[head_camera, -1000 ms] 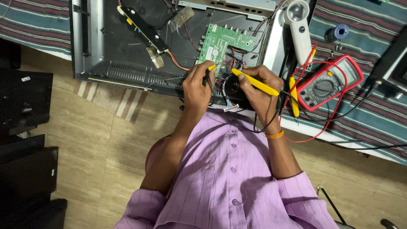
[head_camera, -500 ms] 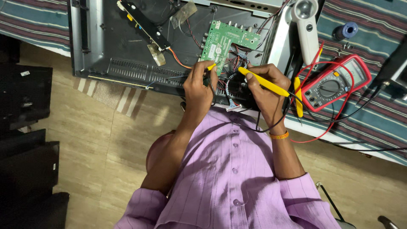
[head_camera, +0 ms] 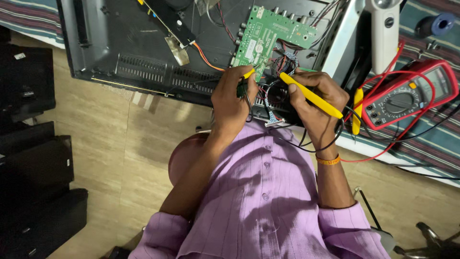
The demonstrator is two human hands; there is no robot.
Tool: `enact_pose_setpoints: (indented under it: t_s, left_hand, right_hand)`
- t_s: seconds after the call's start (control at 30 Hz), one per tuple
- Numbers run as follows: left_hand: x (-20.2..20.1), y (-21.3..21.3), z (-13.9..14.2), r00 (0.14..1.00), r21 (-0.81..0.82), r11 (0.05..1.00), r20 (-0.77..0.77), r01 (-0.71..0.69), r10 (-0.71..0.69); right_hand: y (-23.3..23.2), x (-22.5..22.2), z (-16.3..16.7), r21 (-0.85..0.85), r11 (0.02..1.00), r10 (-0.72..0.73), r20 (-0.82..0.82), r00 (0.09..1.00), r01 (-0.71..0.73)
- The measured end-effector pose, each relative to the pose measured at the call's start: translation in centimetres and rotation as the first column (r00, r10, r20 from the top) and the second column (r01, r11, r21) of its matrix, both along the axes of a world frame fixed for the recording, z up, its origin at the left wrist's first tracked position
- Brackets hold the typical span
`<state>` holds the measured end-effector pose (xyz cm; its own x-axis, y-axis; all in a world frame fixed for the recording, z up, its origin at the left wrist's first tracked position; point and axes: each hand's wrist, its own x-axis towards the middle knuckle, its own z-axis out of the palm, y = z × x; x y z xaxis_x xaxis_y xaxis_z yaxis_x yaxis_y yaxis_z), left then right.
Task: The person uses a soldering iron to work on a green circuit board inside a disassembled television chassis, then uses a multimeter with yellow probes to test electrical continuity across various points on the board and its wiring.
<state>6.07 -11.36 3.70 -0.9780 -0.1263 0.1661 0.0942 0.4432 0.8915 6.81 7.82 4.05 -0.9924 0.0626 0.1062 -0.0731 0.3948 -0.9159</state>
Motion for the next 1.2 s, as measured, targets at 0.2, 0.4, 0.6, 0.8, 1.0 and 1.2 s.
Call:
enact_pose_setpoints:
  t_s: [0.2, 0.4, 0.6, 0.8, 1.0, 1.2]
  left_hand:
    - [-0.3, -0.1, -0.3, 1.0, 0.003, 1.0, -0.018, 0.006, -0.006]
    - [-0.3, -0.1, -0.4, 1.0, -0.003, 1.0, -0.024, 0.007, -0.008]
    - [0.0, -0.2, -0.4, 0.999, 0.015, 0.999, -0.026, 0.033, -0.032]
    - [0.0, -0.4, 0.1, 0.996, -0.013, 0.998, -0.058, 0.069, -0.07]
    - [0.0, -0.2, 0.5, 0.987, -0.148, 0.987, -0.139, 0.063, -0.084]
    - [-0.1, 0.1, 0.4, 0.992, -0.139, 0.989, -0.108, 0.054, -0.069]
  right_hand:
    - [0.1, -0.3, 0.1, 0.026, 0.999, 0.021, 0.008, 1.0, -0.021]
    - [0.2, -0.2, 0.2, -0.01, 0.999, 0.041, 0.023, 0.999, -0.041]
    - [0.2, -0.1, -0.1, -0.019, 0.999, 0.042, 0.015, 0.999, -0.041]
    - [0.3, 0.0, -0.3, 0.027, 0.998, 0.052, 0.001, 0.999, -0.052]
    - [0.3, 0.0, -0.1, 0.006, 0.999, 0.033, 0.015, 0.999, -0.033]
    - [0.3, 0.0, 0.2, 0.003, 0.999, 0.041, 0.013, 0.999, -0.041]
